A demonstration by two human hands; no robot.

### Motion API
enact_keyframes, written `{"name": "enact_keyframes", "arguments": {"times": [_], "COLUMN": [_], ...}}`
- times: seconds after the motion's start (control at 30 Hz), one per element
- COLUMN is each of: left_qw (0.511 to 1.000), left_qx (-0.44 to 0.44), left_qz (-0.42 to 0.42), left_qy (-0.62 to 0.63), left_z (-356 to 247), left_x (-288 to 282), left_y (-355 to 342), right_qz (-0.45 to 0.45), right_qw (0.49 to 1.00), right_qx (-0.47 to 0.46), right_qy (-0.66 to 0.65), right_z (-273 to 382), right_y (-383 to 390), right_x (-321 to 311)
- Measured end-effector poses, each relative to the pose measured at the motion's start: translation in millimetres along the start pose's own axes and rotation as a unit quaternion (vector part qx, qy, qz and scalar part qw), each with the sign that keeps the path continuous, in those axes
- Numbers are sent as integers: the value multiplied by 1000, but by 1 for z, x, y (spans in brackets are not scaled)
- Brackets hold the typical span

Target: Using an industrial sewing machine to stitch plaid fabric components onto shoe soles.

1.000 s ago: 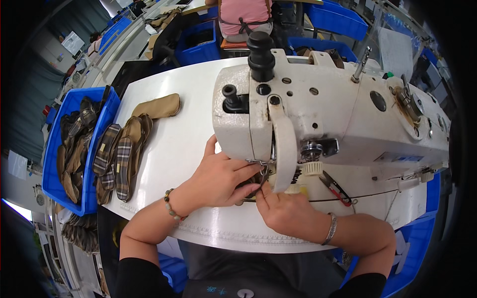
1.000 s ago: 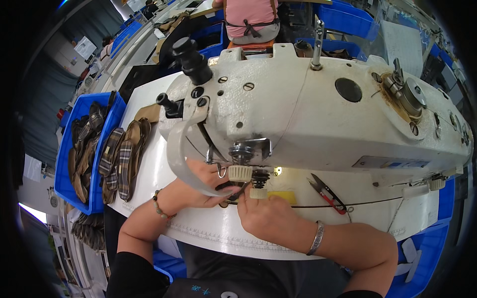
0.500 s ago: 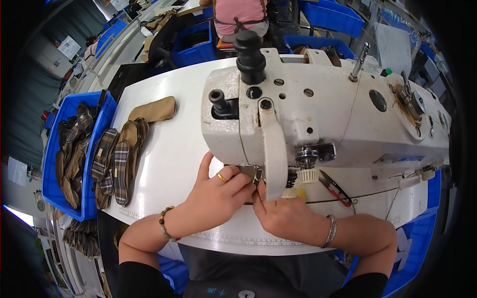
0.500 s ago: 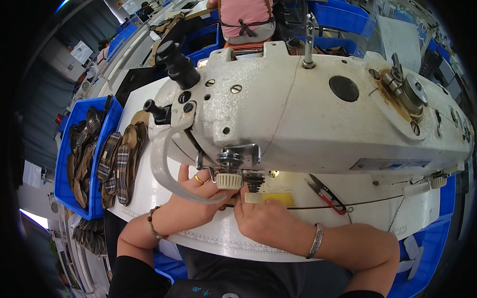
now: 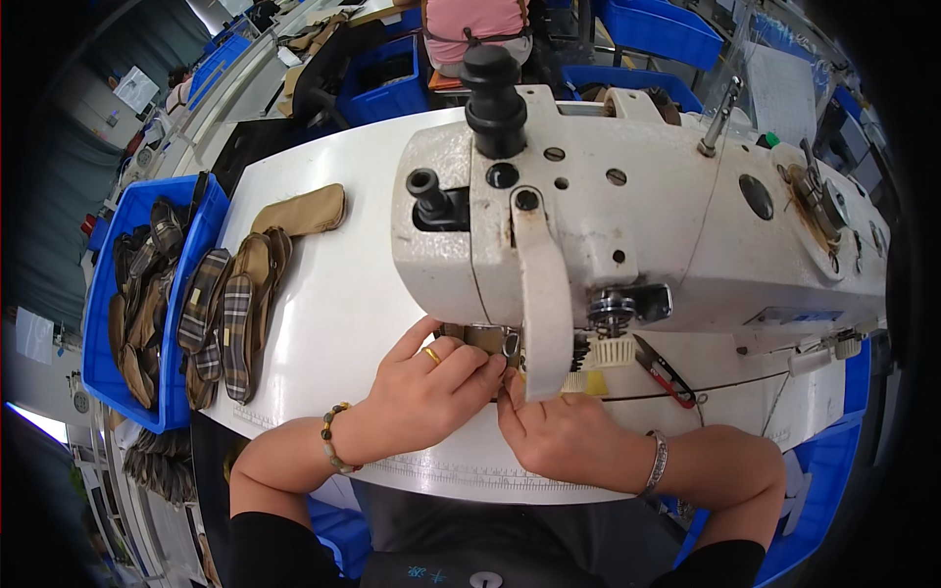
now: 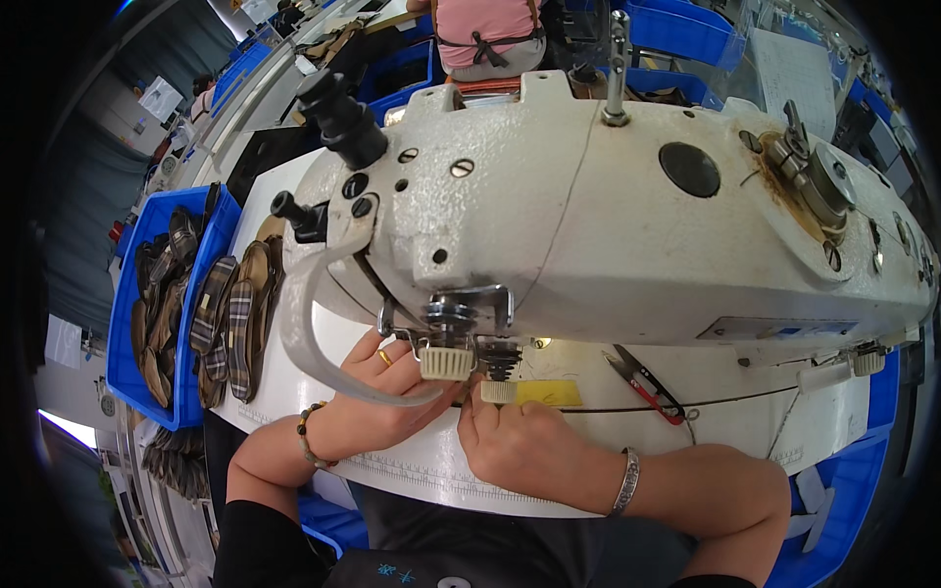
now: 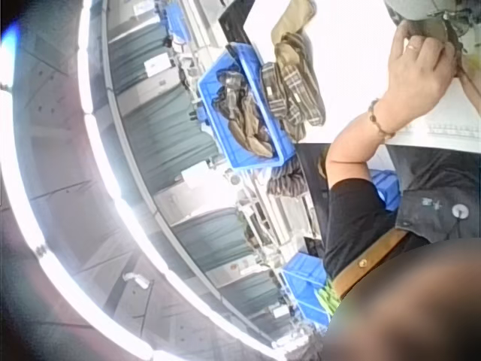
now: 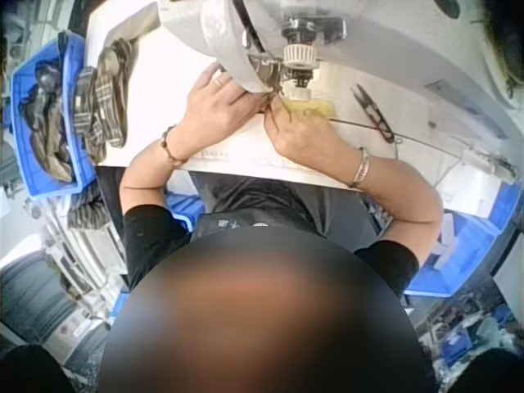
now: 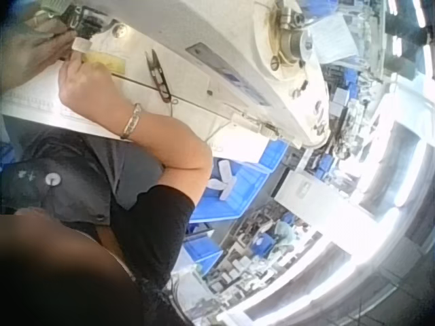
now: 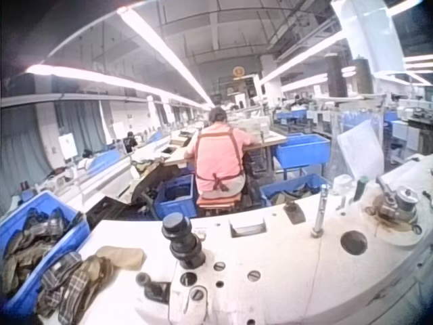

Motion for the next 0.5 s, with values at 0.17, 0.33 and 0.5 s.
{"name": "enact_keyframes", "arguments": {"times": [0.17,0.33,0.5], "left_qw": [998,993,992], "left_qx": [-45,-61,-50], "left_qz": [-5,0,-3], "left_qy": [40,104,116], "left_z": [-3,4,5], "left_x": [14,19,18], "left_y": [0,-2,-2], "right_qz": [13,11,-1], "right_qw": [1000,1000,1000], "right_qx": [2,0,1], "right_qy": [-19,-14,-22], "right_z": [0,0,1], "right_y": [-1,-1,0], "right_x": [-2,-2,-3]}}
Point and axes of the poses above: each hand's wrist, its own y-axis away from the middle knuckle, its own x-axis out of the palm, z = x × y, the point moved 5 cm from there along -y, towards the middle knuckle, and after that the axes turned 15 degrees about x, right-handed, at the moved point
